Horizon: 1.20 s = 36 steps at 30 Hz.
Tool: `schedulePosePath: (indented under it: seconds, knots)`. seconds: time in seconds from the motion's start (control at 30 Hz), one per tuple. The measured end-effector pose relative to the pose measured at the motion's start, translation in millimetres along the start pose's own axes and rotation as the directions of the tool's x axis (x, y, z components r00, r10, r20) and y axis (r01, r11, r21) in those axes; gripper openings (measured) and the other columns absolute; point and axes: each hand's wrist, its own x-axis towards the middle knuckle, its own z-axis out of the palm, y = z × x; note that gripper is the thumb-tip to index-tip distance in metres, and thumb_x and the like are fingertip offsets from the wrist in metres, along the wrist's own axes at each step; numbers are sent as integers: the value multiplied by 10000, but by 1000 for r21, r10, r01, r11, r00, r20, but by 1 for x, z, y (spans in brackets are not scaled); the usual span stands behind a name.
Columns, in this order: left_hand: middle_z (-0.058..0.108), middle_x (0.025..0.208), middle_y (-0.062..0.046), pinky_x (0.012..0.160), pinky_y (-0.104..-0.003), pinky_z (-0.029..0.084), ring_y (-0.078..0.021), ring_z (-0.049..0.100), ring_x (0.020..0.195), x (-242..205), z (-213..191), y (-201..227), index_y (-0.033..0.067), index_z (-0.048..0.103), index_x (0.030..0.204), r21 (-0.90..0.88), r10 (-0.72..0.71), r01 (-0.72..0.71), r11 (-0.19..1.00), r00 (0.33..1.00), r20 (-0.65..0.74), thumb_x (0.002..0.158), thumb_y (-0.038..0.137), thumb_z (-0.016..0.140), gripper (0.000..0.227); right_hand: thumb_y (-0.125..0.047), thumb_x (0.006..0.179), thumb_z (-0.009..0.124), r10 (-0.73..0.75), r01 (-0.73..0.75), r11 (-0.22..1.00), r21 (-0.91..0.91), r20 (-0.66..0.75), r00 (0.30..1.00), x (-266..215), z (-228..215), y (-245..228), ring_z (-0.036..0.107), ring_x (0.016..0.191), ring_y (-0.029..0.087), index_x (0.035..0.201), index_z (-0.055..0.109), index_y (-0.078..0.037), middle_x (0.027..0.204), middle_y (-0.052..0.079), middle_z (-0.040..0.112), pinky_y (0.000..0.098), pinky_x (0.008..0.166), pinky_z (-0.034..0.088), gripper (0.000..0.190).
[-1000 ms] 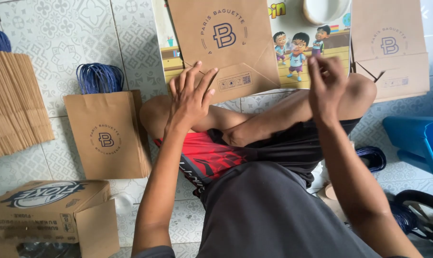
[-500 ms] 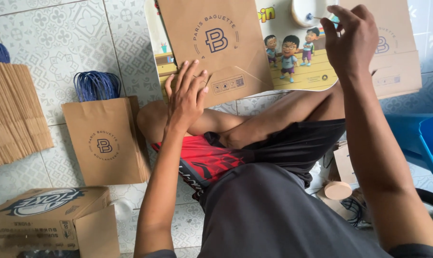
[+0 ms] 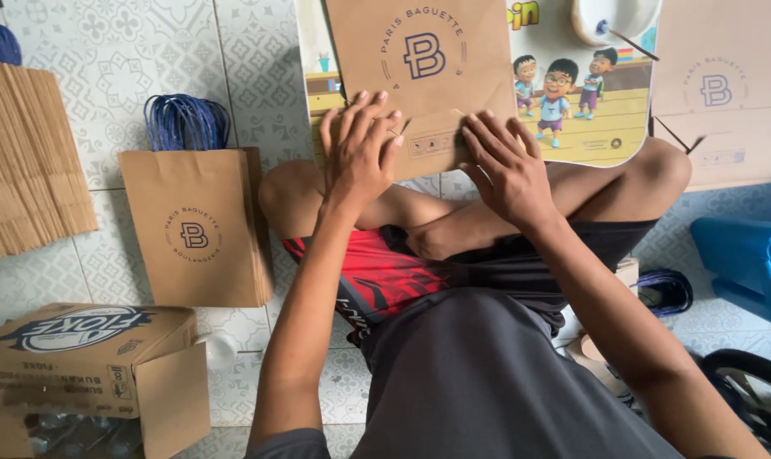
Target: The person sits on the floor and assembles a brown paper bag by folding the sides and bottom. They use a brush to apply glue from a small bowl to the flaps and press them together to secure the bag's shape. Finally, they attach a blue handle to the bag.
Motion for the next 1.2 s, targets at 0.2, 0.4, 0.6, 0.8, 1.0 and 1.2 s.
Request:
schedulePosePath:
  seconds: [0.2,0.4,0.6,0.8,1.0,1.2]
  knots:
    - [640,1126,-14,1077,-536,309,-256,588,1200,11,-5,6,176,682,1029,2,11,-11,1000,998,-57,982,363,657,195,-378,1059,664,7,-7,1000,-14,34,999,-10,11,4,545,1429,316,1439,659,-55,1514,148,624,503,1210,287,499]
    - [575,971,-1,1028,-527,374,-243,602,1018,23,2,-3,172,665,921,50,52,-49,998,997,-59,882,407,771,260,-499,1056,603,-14,12,1000,23,87,996,-3,18,9,492,1474,325,1460,640,-57,1546,143,599,593,1215,186,600]
    - [533,954,-22,982,-557,365,-266,559,935,37,1,8,152,594,863,122,6,-1,993,999,-42,838,355,793,285,-492,1044,651,-38,33,998,47,92,995,7,26,13,505,1466,312,1466,642,-76,1527,138,615,579,1219,203,593]
    - [547,1430,-110,1137,-565,368,-325,480,1392,18,45,58,161,609,1333,-57,65,-67,996,997,-35,1005,67,566,344,-458,1031,699,-33,27,997,70,85,996,4,24,17,505,1470,314,1398,690,-51,1491,147,646,575,1237,207,548]
    - [410,1625,-56,1248,-521,182,-243,319,1535,5,53,63,165,430,1562,87,118,-128,988,986,114,1099,389,387,516,-470,977,756,61,-63,998,31,59,996,-12,12,24,439,1489,360,1516,597,-118,1555,191,555,585,1216,210,664]
    - [500,1550,-38,1173,-595,305,-290,418,1458,31,53,48,175,562,1466,164,217,-228,960,973,82,1073,306,526,415,-479,967,755,86,-88,995,54,40,996,-8,11,35,446,1479,373,1539,572,-166,1545,212,548,611,1195,209,678]
